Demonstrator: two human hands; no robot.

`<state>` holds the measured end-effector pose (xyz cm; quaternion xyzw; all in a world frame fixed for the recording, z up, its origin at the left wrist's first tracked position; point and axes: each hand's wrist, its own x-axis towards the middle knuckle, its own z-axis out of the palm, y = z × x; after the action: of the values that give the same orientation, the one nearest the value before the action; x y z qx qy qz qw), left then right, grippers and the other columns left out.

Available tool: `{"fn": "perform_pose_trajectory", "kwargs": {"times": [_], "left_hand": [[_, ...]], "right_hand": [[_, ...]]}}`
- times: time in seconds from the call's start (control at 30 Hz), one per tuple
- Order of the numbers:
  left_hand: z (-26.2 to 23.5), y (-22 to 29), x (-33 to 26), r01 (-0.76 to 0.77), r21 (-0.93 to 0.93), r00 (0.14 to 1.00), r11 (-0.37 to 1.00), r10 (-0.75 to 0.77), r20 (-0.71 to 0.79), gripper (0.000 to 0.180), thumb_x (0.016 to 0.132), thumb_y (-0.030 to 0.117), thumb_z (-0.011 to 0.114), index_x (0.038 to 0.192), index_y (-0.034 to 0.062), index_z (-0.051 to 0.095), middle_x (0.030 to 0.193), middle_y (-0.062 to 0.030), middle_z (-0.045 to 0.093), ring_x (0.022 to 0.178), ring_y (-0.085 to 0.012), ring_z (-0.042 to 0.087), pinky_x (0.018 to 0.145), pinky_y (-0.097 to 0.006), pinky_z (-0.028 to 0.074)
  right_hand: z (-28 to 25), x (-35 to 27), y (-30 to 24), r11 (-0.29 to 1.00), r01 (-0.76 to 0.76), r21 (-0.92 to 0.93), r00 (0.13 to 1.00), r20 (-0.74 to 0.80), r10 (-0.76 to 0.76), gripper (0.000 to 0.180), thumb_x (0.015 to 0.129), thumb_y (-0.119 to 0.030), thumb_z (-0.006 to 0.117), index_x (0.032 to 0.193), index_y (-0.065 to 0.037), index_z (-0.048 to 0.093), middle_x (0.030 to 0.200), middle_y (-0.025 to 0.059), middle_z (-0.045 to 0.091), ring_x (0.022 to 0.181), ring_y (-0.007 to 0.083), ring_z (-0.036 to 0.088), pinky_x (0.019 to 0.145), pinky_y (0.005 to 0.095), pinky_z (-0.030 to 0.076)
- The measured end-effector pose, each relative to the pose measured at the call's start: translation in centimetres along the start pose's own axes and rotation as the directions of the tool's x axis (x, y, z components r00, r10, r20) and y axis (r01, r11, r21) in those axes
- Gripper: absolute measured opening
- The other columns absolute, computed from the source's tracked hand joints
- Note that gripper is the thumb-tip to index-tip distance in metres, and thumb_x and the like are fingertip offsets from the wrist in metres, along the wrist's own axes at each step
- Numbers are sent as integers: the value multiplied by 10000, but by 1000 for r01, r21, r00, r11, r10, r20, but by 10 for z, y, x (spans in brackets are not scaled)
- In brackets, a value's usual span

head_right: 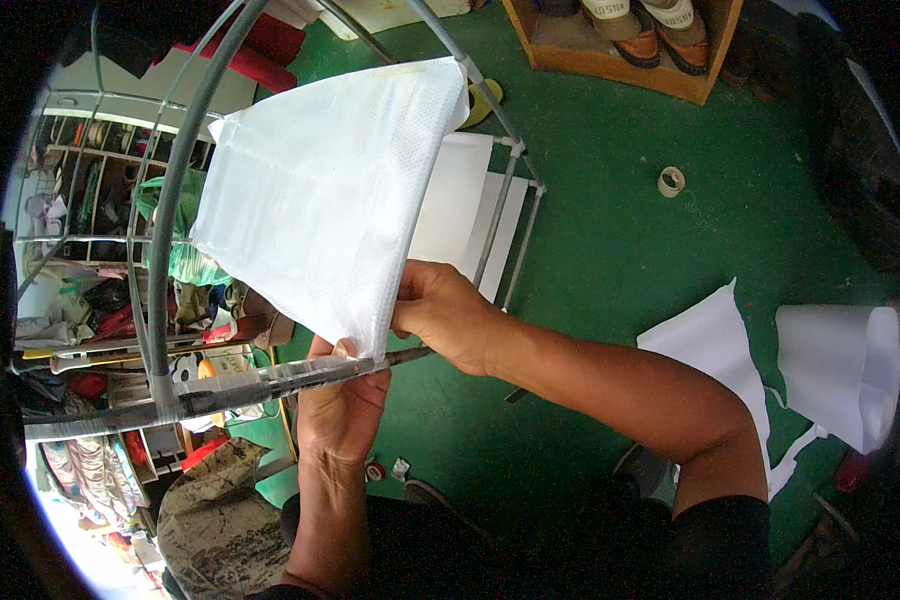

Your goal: The person secures a white foam sheet to a metal frame using clear tape and a utility knife. They repeatedly fold the foam edges over the frame, apply tape to hold them in place, and trim excess material.

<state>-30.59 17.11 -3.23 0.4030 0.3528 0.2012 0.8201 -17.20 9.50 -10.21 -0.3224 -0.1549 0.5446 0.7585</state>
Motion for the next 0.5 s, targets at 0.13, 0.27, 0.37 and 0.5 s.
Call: {"fn": "perform_pose_trajectory", "kwargs": {"times": [0.13, 0.27, 0.37, 0.5], "left_hand": [[2, 0, -4, -37, 31, 999, 999, 38, -27, 467, 951, 79, 658, 1370, 3, 468, 1202, -98, 633, 1016, -177, 669, 832, -281, 587], [1, 3, -5, -18, 65, 998, 998, 22, -57, 433, 950, 82, 663, 1344, 8, 498, 1138, -83, 648, 959, -154, 669, 789, -261, 585], [-10, 3, 0, 15, 66, 1000, 998, -14, -19, 419, 945, 89, 673, 1325, 14, 514, 1094, -67, 653, 899, -132, 665, 745, -244, 579], [-4, 5, 2, 32, 89, 999, 996, -28, -46, 360, 931, 93, 697, 1254, 22, 555, 990, -41, 656, 789, -109, 641, 652, -218, 537]], "right_hand": [[2, -11, -7, 1000, -27, -10, 1000, -15, 27, 265, 927, -15, 625, 1192, 3, 637, 1098, 108, 704, 997, 161, 667, 869, 337, 544], [-6, -23, -6, 1000, -8, -11, 1000, -28, 7, 317, 912, -33, 622, 1227, 9, 615, 1123, 103, 700, 995, 142, 657, 781, 292, 518], [-6, -35, -15, 1000, 24, 15, 1000, -3, -24, 358, 897, -43, 611, 1250, 16, 598, 1132, 93, 696, 957, 122, 643, 727, 264, 480], [0, -41, -25, 992, 87, -89, 996, -2, -88, 346, 941, -97, 628, 1264, 20, 582, 1134, 94, 692, 909, 102, 620, 717, 257, 464]]}}
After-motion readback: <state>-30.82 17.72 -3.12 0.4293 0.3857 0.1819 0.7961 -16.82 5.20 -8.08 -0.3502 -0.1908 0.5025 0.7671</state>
